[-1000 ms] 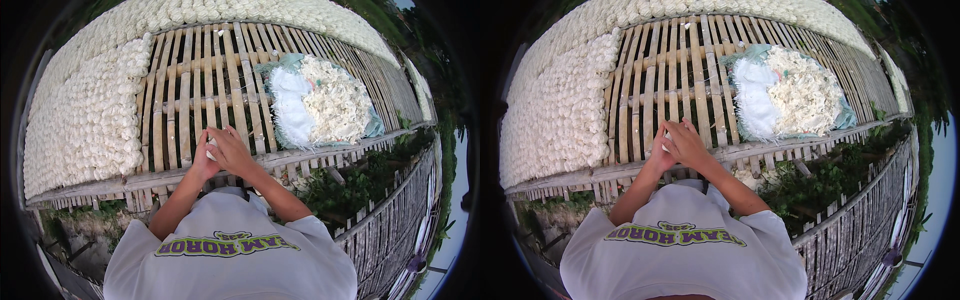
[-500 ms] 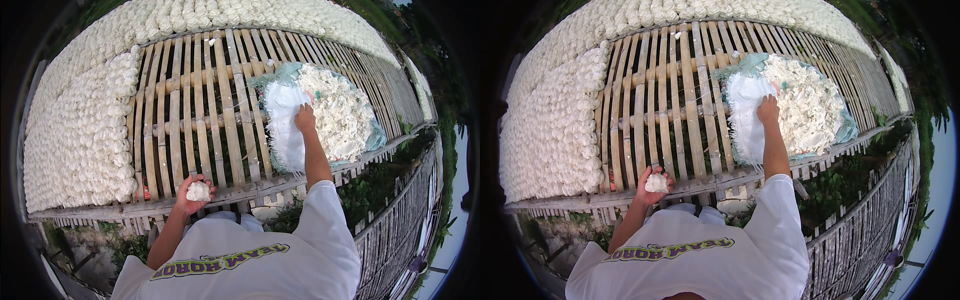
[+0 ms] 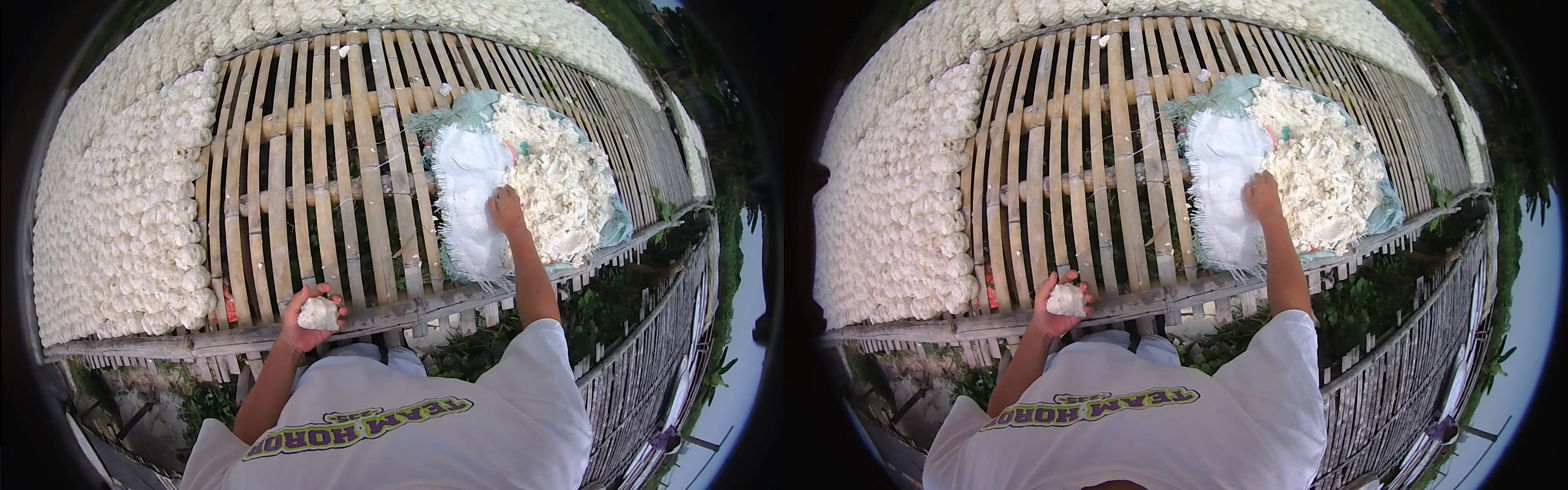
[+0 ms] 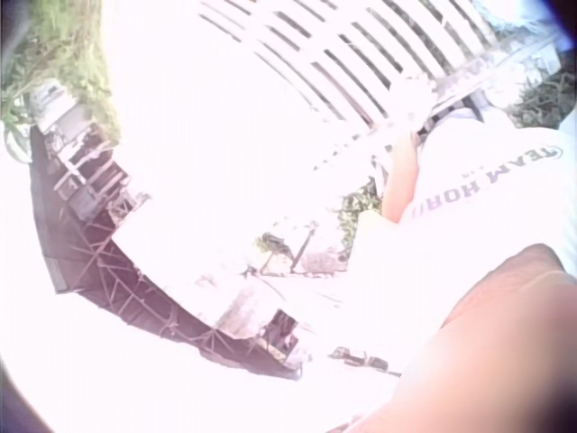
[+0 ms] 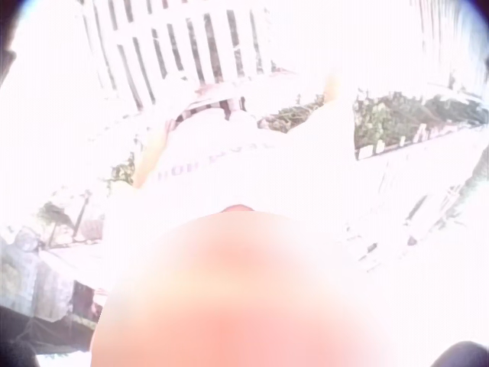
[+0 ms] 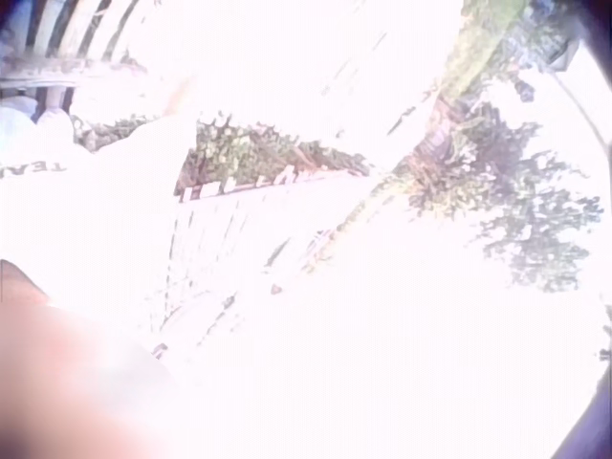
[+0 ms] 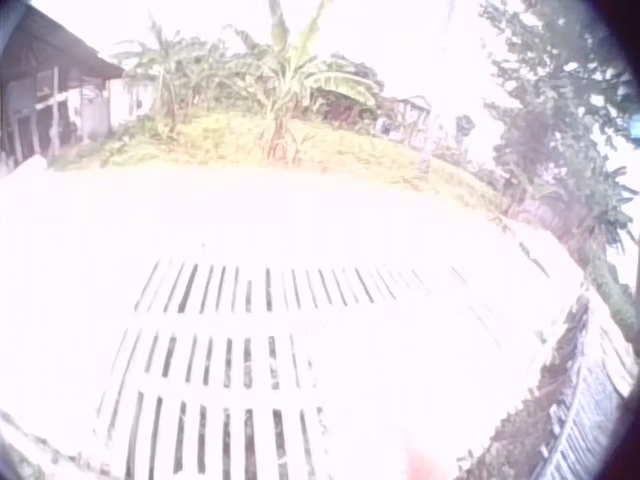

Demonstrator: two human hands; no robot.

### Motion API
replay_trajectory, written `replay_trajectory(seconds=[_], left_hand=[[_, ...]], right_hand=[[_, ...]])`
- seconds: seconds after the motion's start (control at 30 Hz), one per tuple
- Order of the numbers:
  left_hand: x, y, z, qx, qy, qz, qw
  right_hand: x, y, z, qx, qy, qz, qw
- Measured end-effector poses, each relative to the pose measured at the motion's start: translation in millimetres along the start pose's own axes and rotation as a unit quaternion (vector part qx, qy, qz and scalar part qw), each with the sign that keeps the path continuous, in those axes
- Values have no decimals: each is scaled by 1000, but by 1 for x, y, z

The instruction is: The person repeatedly scoops portions of white dough from a cloth on a bamboo rack, rolls them into balls by hand, and places them in neat rows on the rack. The process is continuous and repetitive throughout the clip.

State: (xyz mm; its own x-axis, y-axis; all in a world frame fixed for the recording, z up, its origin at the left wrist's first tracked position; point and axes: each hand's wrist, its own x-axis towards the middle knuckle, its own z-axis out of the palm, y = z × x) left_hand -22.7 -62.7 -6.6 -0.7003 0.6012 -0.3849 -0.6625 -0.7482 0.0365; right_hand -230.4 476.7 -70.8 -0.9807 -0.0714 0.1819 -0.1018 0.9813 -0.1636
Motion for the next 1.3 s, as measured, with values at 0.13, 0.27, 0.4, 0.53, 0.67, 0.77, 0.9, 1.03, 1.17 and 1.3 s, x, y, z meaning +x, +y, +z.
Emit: replay_trajectory(seconds=[0.13, 0.27, 0.4, 0.53, 0.67, 0.77, 0.9, 1.03, 1.17, 1.3], left_hand=[[1, 1, 1, -9, 3, -1, 1000], [0, 1, 2, -9, 4, 5, 1000], [0, 0, 3, -23, 19, 0, 1000], [1, 2, 4, -22, 37, 0, 999], [1, 2, 5, -30, 50, -3, 998], [1, 3, 5, -16, 57, -7, 998], [1, 4, 6, -27, 51, -11, 998], [2, 2, 5, -23, 39, -8, 999], [2, 3, 5, -22, 33, -14, 999], [1, 4, 6, -18, 37, -11, 999]], right_hand=[[-16, -2, 0, 75, -57, 107, 990], [-10, 8, -26, 142, -14, 193, 971], [-5, 14, -31, 132, 20, 188, 973], [-5, 13, -13, 27, -16, 60, 998], [9, 6, -8, -29, -119, 13, 992], [20, -4, -20, -61, -177, 37, 982], [16, -14, -36, -108, -193, 71, 973], [7, -11, -35, -77, -131, 45, 987], [6, -4, -31, -42, -161, 78, 983], [-4, -3, -30, -51, -135, 94, 985]])
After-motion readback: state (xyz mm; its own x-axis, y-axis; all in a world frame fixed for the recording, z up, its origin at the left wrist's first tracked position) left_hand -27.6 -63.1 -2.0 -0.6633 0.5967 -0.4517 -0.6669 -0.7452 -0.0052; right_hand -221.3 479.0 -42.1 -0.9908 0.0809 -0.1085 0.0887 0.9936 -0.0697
